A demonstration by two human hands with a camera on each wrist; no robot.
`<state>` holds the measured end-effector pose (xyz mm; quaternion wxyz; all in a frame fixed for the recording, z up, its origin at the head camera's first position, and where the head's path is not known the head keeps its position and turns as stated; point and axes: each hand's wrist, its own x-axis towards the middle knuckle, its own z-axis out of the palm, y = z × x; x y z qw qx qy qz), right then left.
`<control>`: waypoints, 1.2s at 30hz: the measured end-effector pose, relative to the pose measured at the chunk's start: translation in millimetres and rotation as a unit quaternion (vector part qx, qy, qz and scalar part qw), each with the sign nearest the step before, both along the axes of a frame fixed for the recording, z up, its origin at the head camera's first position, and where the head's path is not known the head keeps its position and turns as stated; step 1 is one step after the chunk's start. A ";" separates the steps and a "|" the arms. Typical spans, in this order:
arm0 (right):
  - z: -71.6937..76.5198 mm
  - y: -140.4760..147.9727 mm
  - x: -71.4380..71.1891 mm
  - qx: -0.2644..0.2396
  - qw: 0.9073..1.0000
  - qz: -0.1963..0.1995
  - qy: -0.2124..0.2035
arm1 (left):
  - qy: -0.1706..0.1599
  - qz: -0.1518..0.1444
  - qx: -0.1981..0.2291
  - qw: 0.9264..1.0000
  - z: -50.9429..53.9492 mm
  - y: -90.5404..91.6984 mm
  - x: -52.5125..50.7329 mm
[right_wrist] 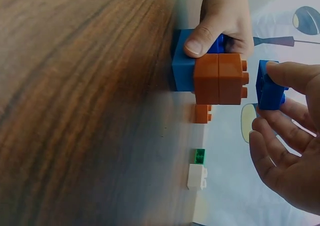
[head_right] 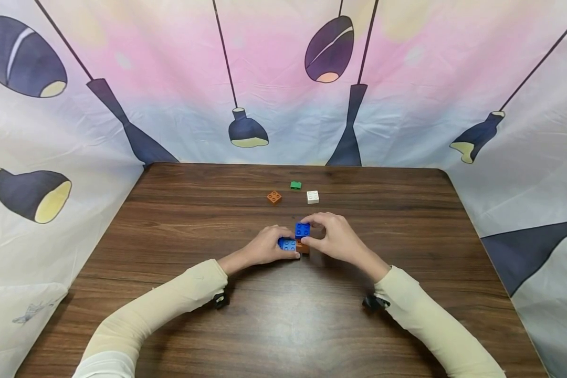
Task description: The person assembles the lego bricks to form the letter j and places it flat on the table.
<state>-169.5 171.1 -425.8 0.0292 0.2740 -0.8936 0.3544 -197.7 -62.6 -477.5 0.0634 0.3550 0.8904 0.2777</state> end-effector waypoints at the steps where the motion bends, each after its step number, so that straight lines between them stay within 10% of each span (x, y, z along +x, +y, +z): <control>1: -1.1 -0.1 0.2 0.000 1.000 -0.001 -0.001 | 0.000 0.000 0.000 1.000 0.1 -0.1 0.0; 36: -14.5 -0.2 5.3 0.000 1.000 -0.010 -0.008 | -0.004 0.004 -0.005 1.000 1.4 -0.1 -0.1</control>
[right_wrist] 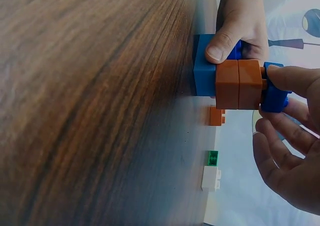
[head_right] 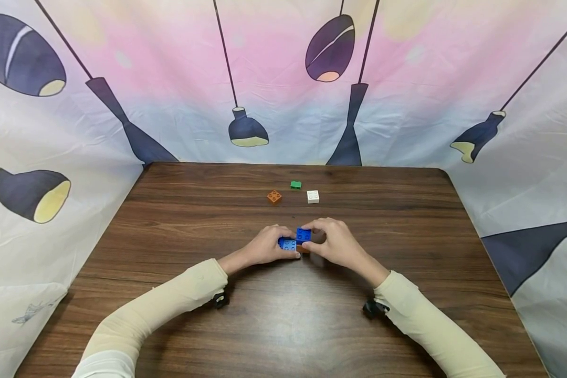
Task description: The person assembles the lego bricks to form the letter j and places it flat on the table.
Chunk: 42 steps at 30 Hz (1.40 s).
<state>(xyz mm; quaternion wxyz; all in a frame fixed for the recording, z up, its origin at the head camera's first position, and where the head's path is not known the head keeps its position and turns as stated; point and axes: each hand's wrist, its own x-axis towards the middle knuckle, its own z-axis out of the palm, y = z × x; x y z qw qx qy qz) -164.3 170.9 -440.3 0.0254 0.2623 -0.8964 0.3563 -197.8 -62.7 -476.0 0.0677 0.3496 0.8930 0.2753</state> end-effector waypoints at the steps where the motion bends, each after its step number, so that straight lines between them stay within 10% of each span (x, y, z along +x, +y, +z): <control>1: 0.3 -0.1 0.0 -0.001 1.000 0.000 -0.001 | -0.001 0.000 0.000 1.000 0.1 -0.1 -0.1; 42: 0.3 -0.5 1.9 -0.002 1.000 -0.008 0.021 | -0.005 0.001 -0.004 1.000 0.0 -0.3 0.1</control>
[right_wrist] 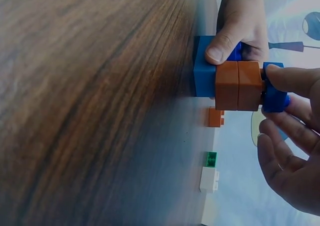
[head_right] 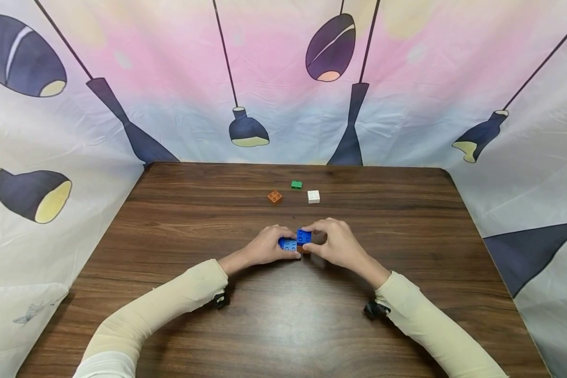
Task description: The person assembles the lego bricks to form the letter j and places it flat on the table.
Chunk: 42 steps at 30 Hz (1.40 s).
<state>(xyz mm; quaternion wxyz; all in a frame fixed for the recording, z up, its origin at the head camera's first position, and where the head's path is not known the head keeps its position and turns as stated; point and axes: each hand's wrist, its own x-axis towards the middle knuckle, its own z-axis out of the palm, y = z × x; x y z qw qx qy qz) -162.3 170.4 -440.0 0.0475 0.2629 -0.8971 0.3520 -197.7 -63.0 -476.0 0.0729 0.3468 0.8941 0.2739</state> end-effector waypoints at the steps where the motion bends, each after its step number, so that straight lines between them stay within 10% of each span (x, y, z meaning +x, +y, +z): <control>1: 0.3 0.1 -0.1 0.001 1.000 0.000 0.000 | 0.000 0.000 0.001 1.000 0.0 0.1 0.0; 42: 2.8 -0.3 -4.0 0.024 0.999 0.006 -0.048 | 0.000 0.003 0.000 1.000 -0.8 0.7 0.5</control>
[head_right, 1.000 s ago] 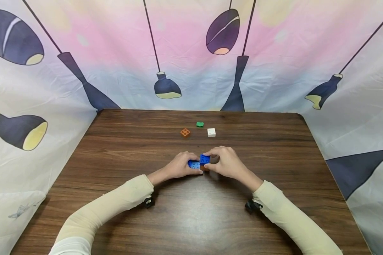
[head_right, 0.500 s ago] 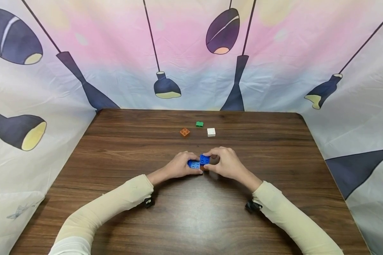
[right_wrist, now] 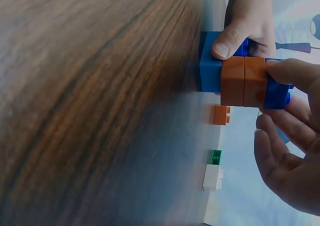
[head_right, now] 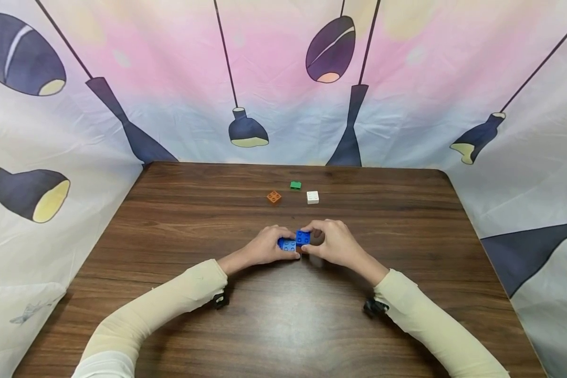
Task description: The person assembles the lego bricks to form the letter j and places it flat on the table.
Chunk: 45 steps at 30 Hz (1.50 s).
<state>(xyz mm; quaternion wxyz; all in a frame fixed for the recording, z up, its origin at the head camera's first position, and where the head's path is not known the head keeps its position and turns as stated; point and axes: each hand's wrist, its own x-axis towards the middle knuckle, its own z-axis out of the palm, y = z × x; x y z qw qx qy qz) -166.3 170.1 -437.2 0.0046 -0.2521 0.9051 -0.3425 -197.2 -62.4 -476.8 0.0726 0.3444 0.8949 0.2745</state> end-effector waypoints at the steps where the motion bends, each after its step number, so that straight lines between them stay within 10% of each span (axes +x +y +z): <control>1: -0.4 0.2 -0.1 -0.001 1.000 0.000 -0.003 | -0.001 0.000 0.000 1.000 -0.1 -0.1 0.1; 22: 11.3 13.6 -6.4 -0.070 0.997 -0.010 0.001 | -0.003 -0.001 0.003 1.000 -0.2 -0.8 0.8; 45: -3.6 23.8 -62.6 -0.089 0.993 -0.076 0.002 | -0.004 0.001 0.007 1.000 2.9 -0.4 1.5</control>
